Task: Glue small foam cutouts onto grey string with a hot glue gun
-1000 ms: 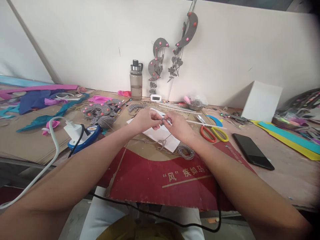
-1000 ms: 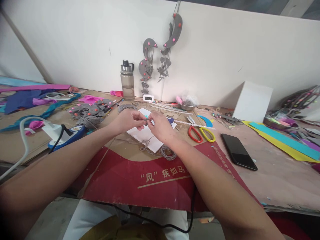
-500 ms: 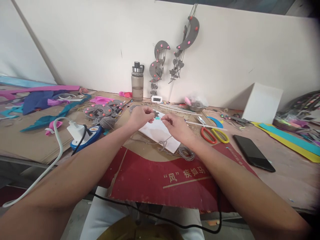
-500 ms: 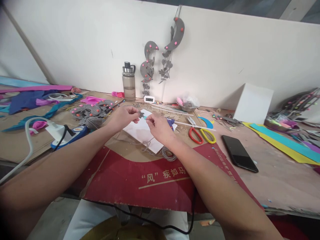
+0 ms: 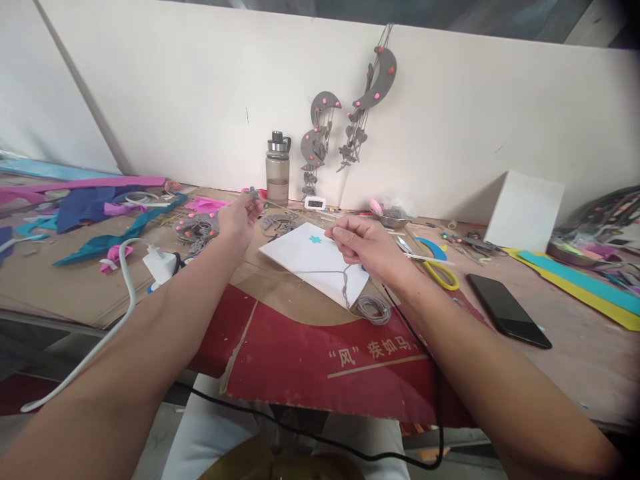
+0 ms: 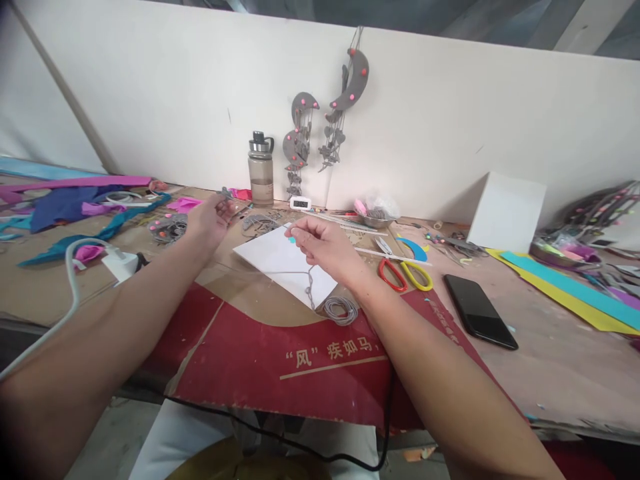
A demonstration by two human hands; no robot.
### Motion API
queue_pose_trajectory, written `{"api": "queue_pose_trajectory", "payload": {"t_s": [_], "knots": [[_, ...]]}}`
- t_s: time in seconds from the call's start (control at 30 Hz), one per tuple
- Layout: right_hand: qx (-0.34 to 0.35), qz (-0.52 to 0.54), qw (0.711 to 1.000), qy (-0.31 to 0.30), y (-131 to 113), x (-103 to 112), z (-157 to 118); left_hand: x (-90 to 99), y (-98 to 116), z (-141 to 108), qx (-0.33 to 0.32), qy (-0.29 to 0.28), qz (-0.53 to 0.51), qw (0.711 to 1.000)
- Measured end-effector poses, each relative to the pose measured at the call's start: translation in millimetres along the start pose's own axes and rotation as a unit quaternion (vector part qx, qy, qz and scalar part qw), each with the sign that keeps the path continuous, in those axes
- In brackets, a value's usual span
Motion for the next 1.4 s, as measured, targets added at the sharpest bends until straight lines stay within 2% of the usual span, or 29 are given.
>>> {"api": "queue_pose_trajectory", "payload": {"t_s": [0.07, 0.1, 0.17, 0.2, 0.23, 0.27, 0.3, 0.33, 0.37, 0.4, 0.43, 0.47, 0.5, 0.53, 0.6, 0.67, 0.73, 0.87, 1.0, 1.07, 1.17, 1.27, 1.4], "knots": [[0.018, -0.005, 0.997, -0.069, -12, 1, -6, -0.7, 3, 1, -0.003, 0.009, -0.023, 1.0], [0.032, -0.025, 0.991, -0.125, -18, 1, -10, -1.9, 2, 0, -0.003, 0.002, -0.03, 1.0], [0.061, -0.083, 0.961, -0.258, -25, 0, -16, -5.4, -1, -5, -0.001, -0.033, -0.035, 0.999], [0.069, -0.113, 0.942, -0.308, -26, 1, -18, -7.3, -4, -9, 0.001, -0.055, -0.033, 0.998], [0.07, -0.141, 0.93, -0.332, -25, 3, -17, -9.2, -7, -13, 0.005, -0.076, -0.028, 0.997], [0.063, -0.168, 0.931, -0.318, -21, 7, -14, -10.8, -10, -17, 0.009, -0.092, -0.02, 0.995], [0.047, -0.2, 0.942, -0.267, -15, 12, -9, -12.1, -12, -21, 0.012, -0.104, -0.012, 0.994], [0.025, -0.234, 0.954, -0.186, -8, 19, -3, -13.2, -14, -25, 0.015, -0.114, -0.002, 0.993], [0.011, -0.292, 0.952, -0.091, 0, 28, 3, -14.1, -15, -29, 0.017, -0.124, 0.006, 0.992], [0.006, -0.372, 0.928, -0.017, 8, 36, 8, -14.7, -16, -32, 0.017, -0.134, 0.014, 0.991], [0.004, -0.455, 0.889, 0.043, 16, 43, 12, -15.2, -17, -35, 0.018, -0.144, 0.019, 0.989], [-0.007, -0.525, 0.848, 0.074, 24, 49, 15, -15.4, -18, -38, 0.018, -0.154, 0.024, 0.988], [-0.027, -0.575, 0.815, 0.073, 33, 54, 18, -15.4, -18, -40, 0.019, -0.162, 0.027, 0.986], [-0.048, -0.604, 0.794, 0.054, 41, 57, 20, -15.2, -19, -42, 0.021, -0.167, 0.031, 0.985], [-0.082, -0.614, 0.785, -0.008, 58, 57, 22, -14.7, -22, -45, 0.028, -0.178, 0.039, 0.983], [-0.102, -0.606, 0.788, -0.033, 72, 55, 23, -14.5, -25, -49, 0.036, -0.192, 0.048, 0.98], [-0.113, -0.597, 0.794, -0.012, 82, 52, 25, -14.8, -28, -53, 0.046, -0.206, 0.057, 0.976], [-0.145, -0.583, 0.797, 0.066, 91, 50, 25, -15.5, -32, -60, 0.06, -0.224, 0.062, 0.971], [-0.083, -0.57, 0.798, 0.177, 84, 49, 24, -14.6, -32, -63, 0.078, -0.222, 0.078, 0.969], [-0.048, -0.515, 0.823, 0.236, 77, 48, 24, -13.4, -32, -63, 0.083, -0.212, 0.099, 0.969], [-0.013, -0.373, 0.883, 0.285, 68, 44, 25, -12.3, -32, -60, 0.078, -0.201, 0.11, 0.97], [0.012, -0.251, 0.927, 0.279, 60, 38, 24, -12.9, -33, -58, 0.085, -0.215, 0.09, 0.969], [0.028, -0.134, 0.964, 0.23, 48, 23, 18, -12.6, -36, -56, 0.106, -0.227, 0.078, 0.965]]}}
Point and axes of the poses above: each hand's wrist, its own z-axis towards the middle knuckle, its own x-axis out of the back of the hand, y = z × x, the point moved 2 cm from there along z, towards the middle knuckle, and after that the axes turned 11 degrees about y, right-handed, at the moved point
